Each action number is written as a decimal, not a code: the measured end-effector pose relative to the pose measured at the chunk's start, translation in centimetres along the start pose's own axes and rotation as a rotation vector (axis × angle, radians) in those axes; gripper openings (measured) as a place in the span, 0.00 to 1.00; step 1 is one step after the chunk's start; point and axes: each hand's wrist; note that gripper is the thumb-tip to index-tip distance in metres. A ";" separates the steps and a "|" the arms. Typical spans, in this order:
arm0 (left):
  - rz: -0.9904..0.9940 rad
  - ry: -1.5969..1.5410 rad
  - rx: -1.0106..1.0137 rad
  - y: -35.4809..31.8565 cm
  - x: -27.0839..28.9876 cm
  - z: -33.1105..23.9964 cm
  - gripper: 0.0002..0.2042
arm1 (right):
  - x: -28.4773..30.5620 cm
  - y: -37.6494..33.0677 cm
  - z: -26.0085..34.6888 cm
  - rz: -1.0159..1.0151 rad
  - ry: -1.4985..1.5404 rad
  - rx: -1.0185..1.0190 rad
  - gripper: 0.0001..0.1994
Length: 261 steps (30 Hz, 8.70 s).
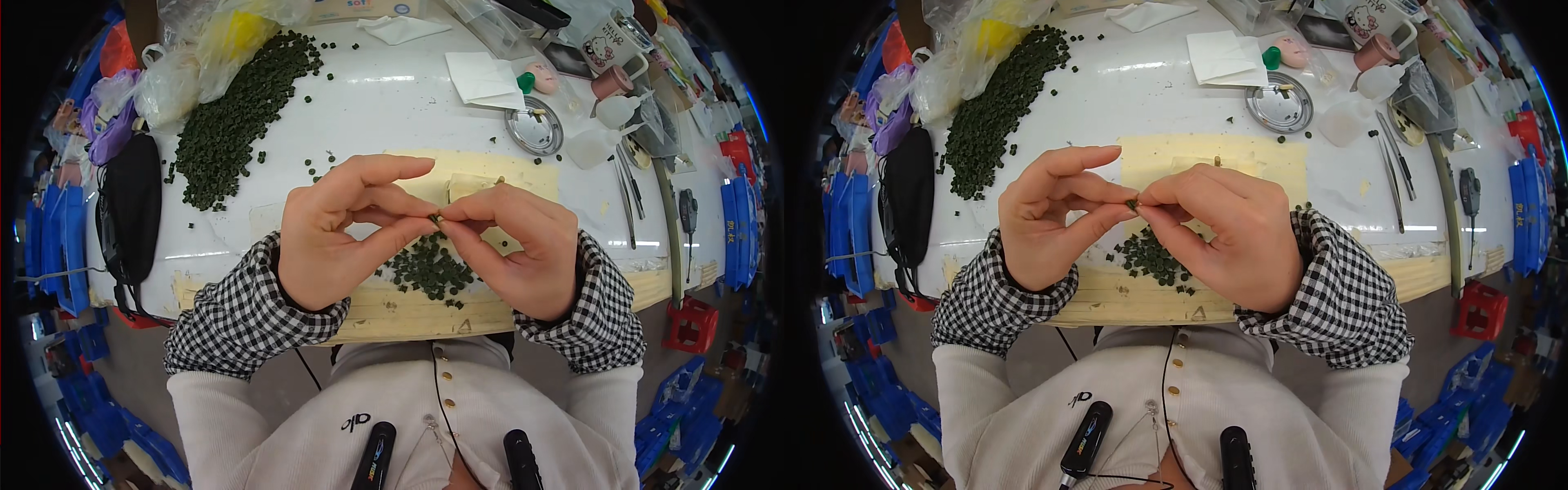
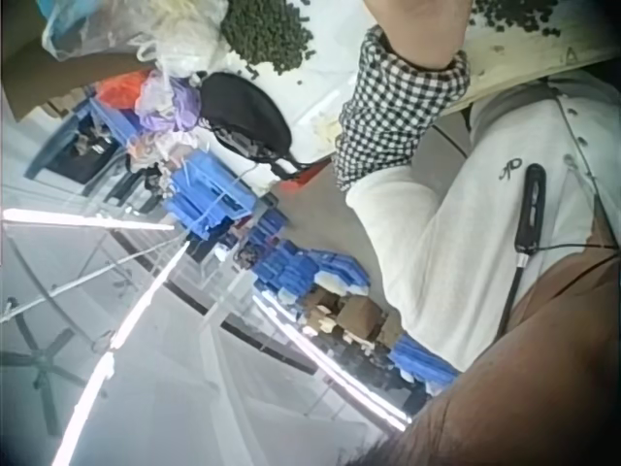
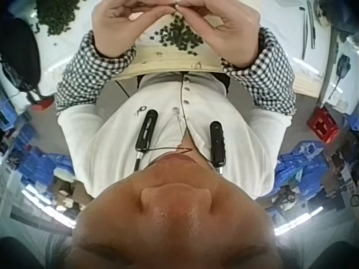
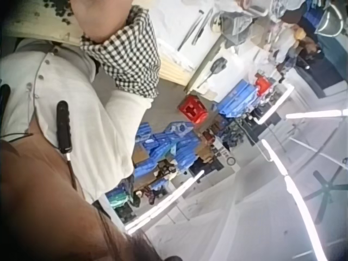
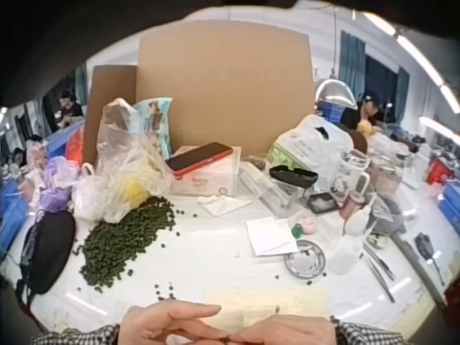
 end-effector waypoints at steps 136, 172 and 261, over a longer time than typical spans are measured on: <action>-0.130 -0.244 -0.004 0.1 0.4 1.1 0.10 | -0.5 -0.4 -0.2 0.078 0.077 0.025 0.20; -0.092 -0.203 0.007 0.1 0.6 1.2 0.09 | -0.4 0.0 -0.7 0.054 -0.107 0.179 0.23; -0.079 -0.173 -0.010 0.0 -0.3 1.9 0.08 | 2.7 -0.4 -1.3 -0.137 -0.577 0.043 0.11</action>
Point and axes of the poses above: each hand's wrist, its own y-axis towards the middle knuckle, its own x-axis out of the back of the hand, z = x × y, and after that the axes turned 1 degree about z, right-handed
